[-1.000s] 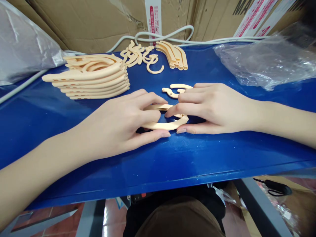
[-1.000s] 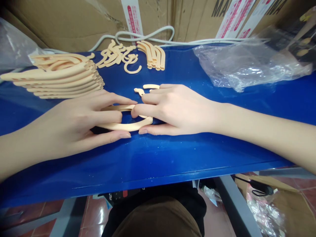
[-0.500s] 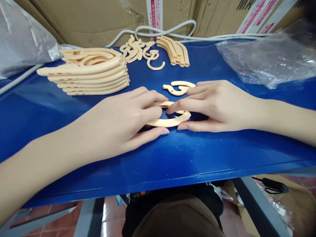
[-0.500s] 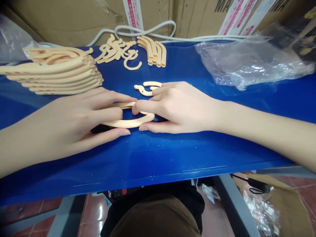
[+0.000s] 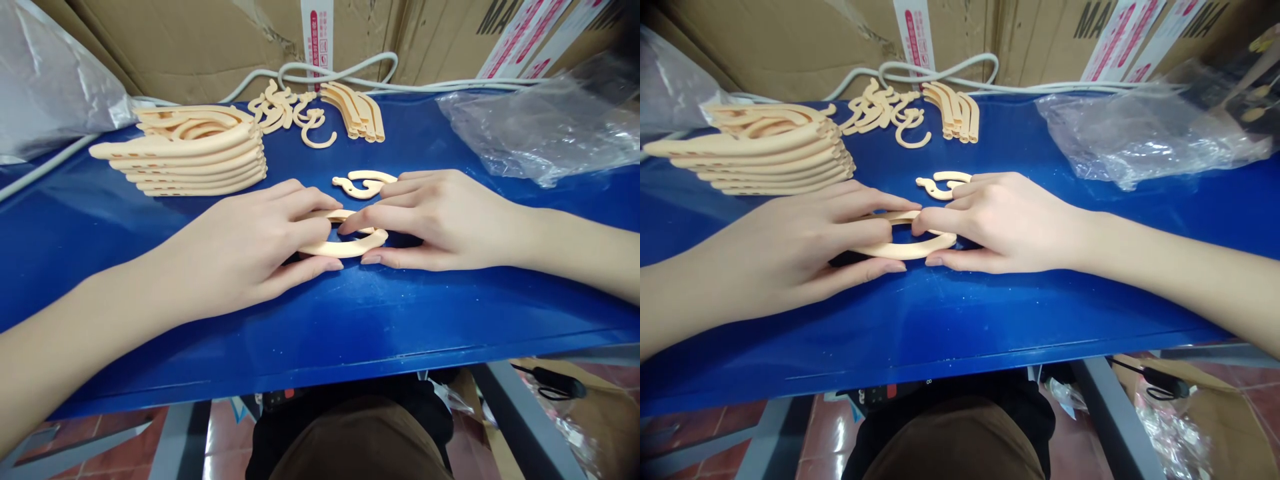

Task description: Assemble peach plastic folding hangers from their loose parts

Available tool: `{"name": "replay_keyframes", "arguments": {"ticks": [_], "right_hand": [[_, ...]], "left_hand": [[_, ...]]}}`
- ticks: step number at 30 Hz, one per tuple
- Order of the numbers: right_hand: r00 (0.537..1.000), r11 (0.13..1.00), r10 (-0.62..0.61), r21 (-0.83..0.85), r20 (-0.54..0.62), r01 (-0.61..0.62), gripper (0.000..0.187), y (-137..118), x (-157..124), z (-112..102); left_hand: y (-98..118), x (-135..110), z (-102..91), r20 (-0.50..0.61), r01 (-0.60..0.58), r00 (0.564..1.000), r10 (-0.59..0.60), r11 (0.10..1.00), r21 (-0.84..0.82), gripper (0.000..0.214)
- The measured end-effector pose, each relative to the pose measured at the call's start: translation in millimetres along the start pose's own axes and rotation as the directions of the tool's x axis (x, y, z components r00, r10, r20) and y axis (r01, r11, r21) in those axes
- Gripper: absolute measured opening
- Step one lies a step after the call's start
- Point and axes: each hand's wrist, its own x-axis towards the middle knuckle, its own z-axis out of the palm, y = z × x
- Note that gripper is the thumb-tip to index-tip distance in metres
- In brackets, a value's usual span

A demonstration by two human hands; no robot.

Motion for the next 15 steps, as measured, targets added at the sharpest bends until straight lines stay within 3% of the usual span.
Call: {"name": "replay_keyframes", "arguments": {"ticks": [4,15], "right_hand": [[1.000,1.000,0.013,0.027,-0.016,-0.012,0.051,0.1,0.1,0.9],[0.998,0.999,-0.051,-0.008,-0.042,0.051,0.055,0.3,-0.5,1.6]], "left_hand": [[0.4,0.2,-0.5,0.005,0.011,1.000,-0.011,1.000,-0.001,0.056],[0.6,0.5,0.9,0.008,0.010,1.000,-0.010,1.000,-0.010,0.053]]}}
